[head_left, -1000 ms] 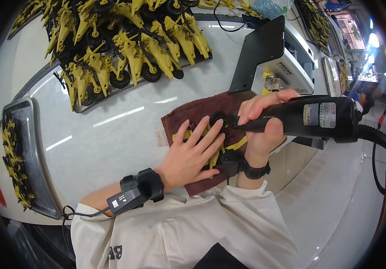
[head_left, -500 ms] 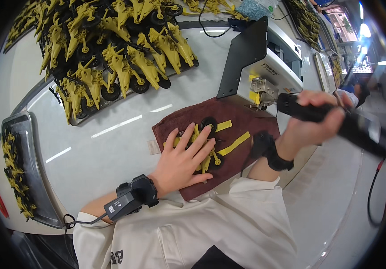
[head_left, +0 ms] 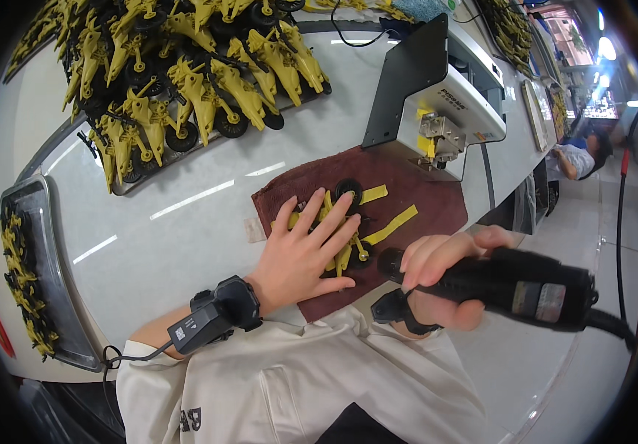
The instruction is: The person picks up a toy motorcycle from a pile, places it on a cloth, and uses a power tool on it before placing it onto a tray and repeating the process.
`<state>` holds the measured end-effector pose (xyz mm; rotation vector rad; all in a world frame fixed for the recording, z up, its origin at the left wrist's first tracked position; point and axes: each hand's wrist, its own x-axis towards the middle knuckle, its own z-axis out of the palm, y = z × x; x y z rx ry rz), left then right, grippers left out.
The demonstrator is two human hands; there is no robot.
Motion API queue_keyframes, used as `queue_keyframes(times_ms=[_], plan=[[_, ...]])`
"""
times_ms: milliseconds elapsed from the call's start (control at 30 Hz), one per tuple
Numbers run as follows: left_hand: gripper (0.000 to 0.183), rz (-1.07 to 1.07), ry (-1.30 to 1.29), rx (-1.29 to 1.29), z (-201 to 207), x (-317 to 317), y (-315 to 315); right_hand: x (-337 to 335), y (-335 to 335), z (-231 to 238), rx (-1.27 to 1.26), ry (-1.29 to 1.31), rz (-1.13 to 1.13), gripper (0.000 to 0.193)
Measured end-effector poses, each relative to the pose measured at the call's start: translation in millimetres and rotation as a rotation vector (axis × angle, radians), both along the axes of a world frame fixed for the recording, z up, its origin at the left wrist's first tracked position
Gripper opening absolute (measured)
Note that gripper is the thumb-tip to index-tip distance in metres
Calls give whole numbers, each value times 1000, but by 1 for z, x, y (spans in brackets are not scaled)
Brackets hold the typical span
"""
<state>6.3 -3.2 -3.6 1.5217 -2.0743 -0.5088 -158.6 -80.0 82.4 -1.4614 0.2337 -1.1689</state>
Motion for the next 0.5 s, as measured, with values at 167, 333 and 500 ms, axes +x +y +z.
queue_keyframes(times_ms=[167,333,500], plan=[[80,1,-7,-1,0,-1,0,-3,10,-1,-101,97,-127,68],[81,-8,-21,1,0,-3,0,-3,13,-12,-12,163,-223,68],[80,-4,-41,7,-2,-3,1,0,12,-21,22,146,-257,64]])
